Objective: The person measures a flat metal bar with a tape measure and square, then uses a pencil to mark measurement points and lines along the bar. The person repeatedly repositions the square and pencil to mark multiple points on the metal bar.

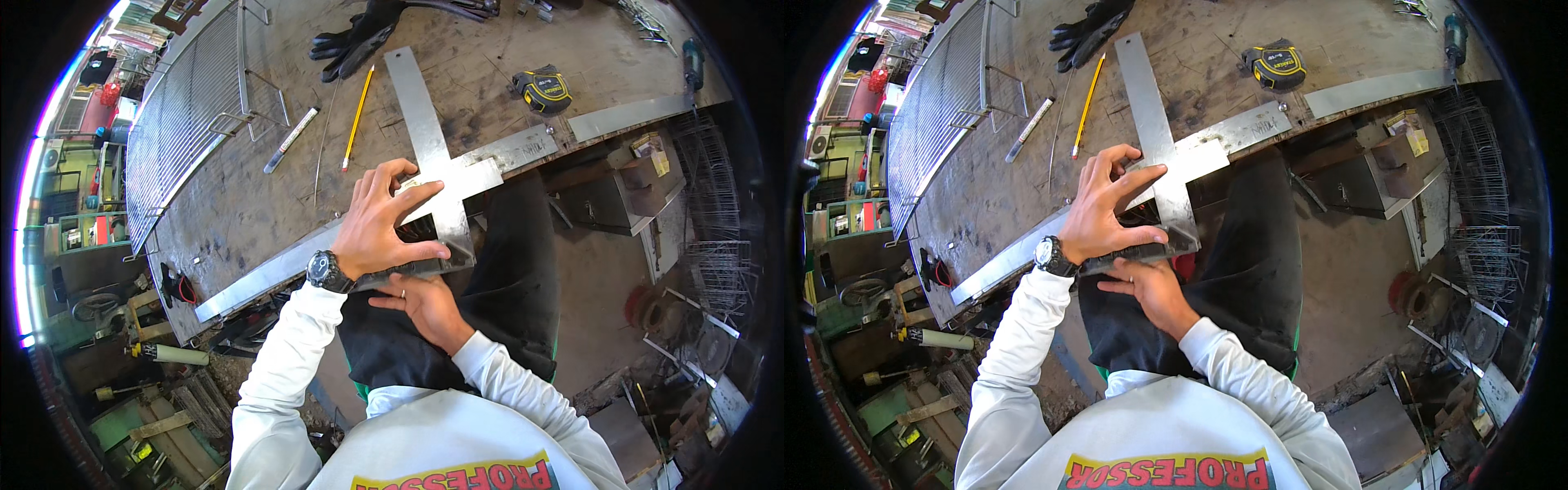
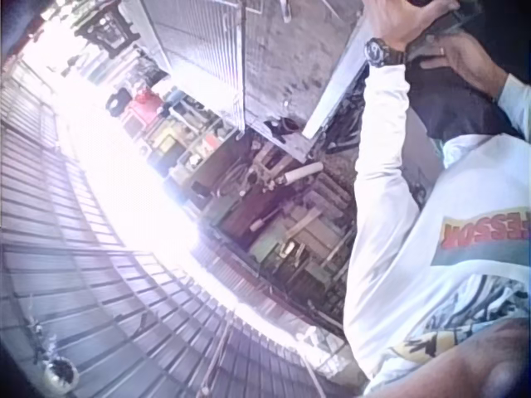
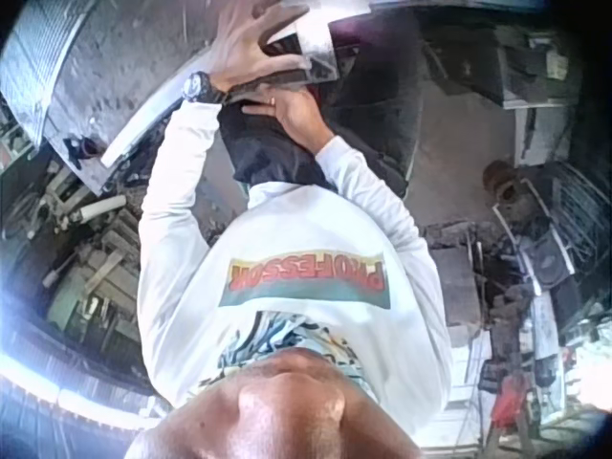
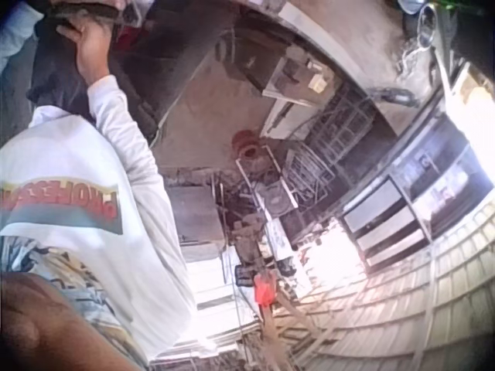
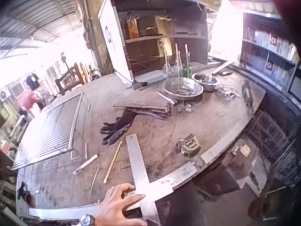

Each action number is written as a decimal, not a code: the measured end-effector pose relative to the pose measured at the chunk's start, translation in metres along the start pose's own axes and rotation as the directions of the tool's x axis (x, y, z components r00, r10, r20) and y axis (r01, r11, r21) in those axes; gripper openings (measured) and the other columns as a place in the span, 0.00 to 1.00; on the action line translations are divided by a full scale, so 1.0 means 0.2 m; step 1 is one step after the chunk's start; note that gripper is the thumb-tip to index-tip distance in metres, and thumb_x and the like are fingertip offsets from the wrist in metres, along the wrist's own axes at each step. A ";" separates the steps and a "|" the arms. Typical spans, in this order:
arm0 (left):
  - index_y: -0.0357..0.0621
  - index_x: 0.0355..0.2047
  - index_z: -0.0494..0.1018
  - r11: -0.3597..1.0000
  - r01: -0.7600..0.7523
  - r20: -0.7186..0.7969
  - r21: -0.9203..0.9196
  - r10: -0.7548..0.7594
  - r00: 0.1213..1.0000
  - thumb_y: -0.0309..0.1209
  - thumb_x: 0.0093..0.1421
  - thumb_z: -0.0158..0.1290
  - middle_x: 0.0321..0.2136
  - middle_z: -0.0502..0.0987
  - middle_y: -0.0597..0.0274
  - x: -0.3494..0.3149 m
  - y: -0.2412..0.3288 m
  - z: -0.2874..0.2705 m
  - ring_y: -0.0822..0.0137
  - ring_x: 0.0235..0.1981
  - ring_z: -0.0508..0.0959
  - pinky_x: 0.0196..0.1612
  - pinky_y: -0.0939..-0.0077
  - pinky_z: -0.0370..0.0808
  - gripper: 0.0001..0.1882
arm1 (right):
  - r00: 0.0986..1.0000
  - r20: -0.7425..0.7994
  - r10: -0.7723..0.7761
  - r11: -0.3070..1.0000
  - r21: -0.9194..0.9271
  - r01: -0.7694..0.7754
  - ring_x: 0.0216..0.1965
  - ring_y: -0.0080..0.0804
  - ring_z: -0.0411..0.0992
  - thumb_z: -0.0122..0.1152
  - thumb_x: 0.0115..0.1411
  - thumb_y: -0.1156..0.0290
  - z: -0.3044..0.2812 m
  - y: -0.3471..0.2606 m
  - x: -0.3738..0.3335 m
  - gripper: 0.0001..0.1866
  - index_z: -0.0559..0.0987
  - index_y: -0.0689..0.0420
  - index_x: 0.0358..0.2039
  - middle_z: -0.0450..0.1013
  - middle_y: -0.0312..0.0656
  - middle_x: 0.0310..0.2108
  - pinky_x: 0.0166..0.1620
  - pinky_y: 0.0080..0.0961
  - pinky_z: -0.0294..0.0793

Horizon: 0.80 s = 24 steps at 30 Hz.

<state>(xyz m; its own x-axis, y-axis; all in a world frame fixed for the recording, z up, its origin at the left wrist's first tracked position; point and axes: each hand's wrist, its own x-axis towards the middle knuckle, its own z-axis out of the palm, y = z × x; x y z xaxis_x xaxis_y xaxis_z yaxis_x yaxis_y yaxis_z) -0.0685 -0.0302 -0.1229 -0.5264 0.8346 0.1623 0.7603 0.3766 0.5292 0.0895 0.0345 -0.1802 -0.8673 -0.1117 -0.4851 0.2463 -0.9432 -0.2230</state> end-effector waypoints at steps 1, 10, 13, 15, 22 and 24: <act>0.57 0.58 0.77 1.000 -0.002 -0.004 0.003 0.002 1.000 0.62 0.40 0.71 0.55 0.68 0.56 0.00 0.01 0.00 0.52 0.49 0.69 0.56 0.58 0.66 0.45 | 0.999 0.024 0.026 1.000 -0.001 -0.026 0.55 0.49 0.74 0.54 0.67 0.78 -0.03 -0.02 0.03 0.16 0.73 0.61 0.55 0.72 0.50 0.54 0.54 0.55 0.79; 0.55 0.60 0.75 0.996 -0.034 -0.060 0.080 0.039 0.997 0.64 0.40 0.69 0.53 0.69 0.54 -0.02 -0.04 0.05 0.49 0.52 0.69 0.58 0.54 0.66 0.49 | 0.931 -0.084 -0.354 0.882 -0.361 0.303 0.44 0.32 0.80 0.57 0.70 0.71 -0.09 -0.29 -0.06 0.16 0.73 0.65 0.55 0.76 0.44 0.46 0.45 0.32 0.87; 0.54 0.62 0.74 0.994 -0.025 -0.019 0.102 0.027 0.999 0.66 0.40 0.68 0.54 0.69 0.53 -0.02 -0.01 0.04 0.48 0.54 0.68 0.59 0.53 0.65 0.51 | 0.933 -0.115 -0.341 0.897 -0.337 0.286 0.38 0.30 0.81 0.55 0.72 0.69 -0.12 -0.33 -0.04 0.15 0.75 0.65 0.53 0.78 0.44 0.43 0.42 0.32 0.87; 0.54 0.64 0.72 0.993 -0.001 0.017 0.122 -0.001 1.000 0.64 0.41 0.69 0.55 0.68 0.52 -0.01 0.02 0.02 0.48 0.56 0.67 0.60 0.53 0.64 0.52 | 0.961 -0.075 -0.268 0.940 -0.241 0.243 0.37 0.30 0.82 0.54 0.72 0.68 -0.13 -0.35 -0.02 0.15 0.75 0.65 0.53 0.79 0.44 0.43 0.41 0.31 0.87; 0.52 0.67 0.68 0.977 0.081 0.101 0.198 -0.102 0.990 0.43 0.43 0.69 0.61 0.65 0.50 -0.05 0.16 0.00 0.46 0.62 0.65 0.65 0.51 0.62 0.48 | 0.984 -0.059 -0.168 0.975 -0.158 0.157 0.36 0.26 0.80 0.55 0.71 0.64 -0.14 -0.34 0.03 0.15 0.76 0.60 0.53 0.80 0.40 0.42 0.41 0.27 0.84; 0.52 0.66 0.69 0.981 0.089 0.089 0.173 -0.105 0.990 0.41 0.43 0.69 0.60 0.66 0.51 -0.07 0.17 0.02 0.46 0.61 0.66 0.64 0.52 0.63 0.47 | 0.986 -0.077 -0.150 0.980 -0.142 0.138 0.37 0.26 0.80 0.56 0.71 0.64 -0.12 -0.35 0.03 0.16 0.76 0.59 0.53 0.79 0.39 0.43 0.42 0.28 0.83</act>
<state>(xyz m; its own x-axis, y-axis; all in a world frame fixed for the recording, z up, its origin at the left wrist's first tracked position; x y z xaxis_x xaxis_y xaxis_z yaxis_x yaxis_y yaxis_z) -0.0339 -0.0278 -0.1110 -0.5674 0.8229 0.0309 0.7650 0.5128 0.3896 0.0775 0.1076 -0.1877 -0.8587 0.0553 -0.5096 0.1833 -0.8953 -0.4060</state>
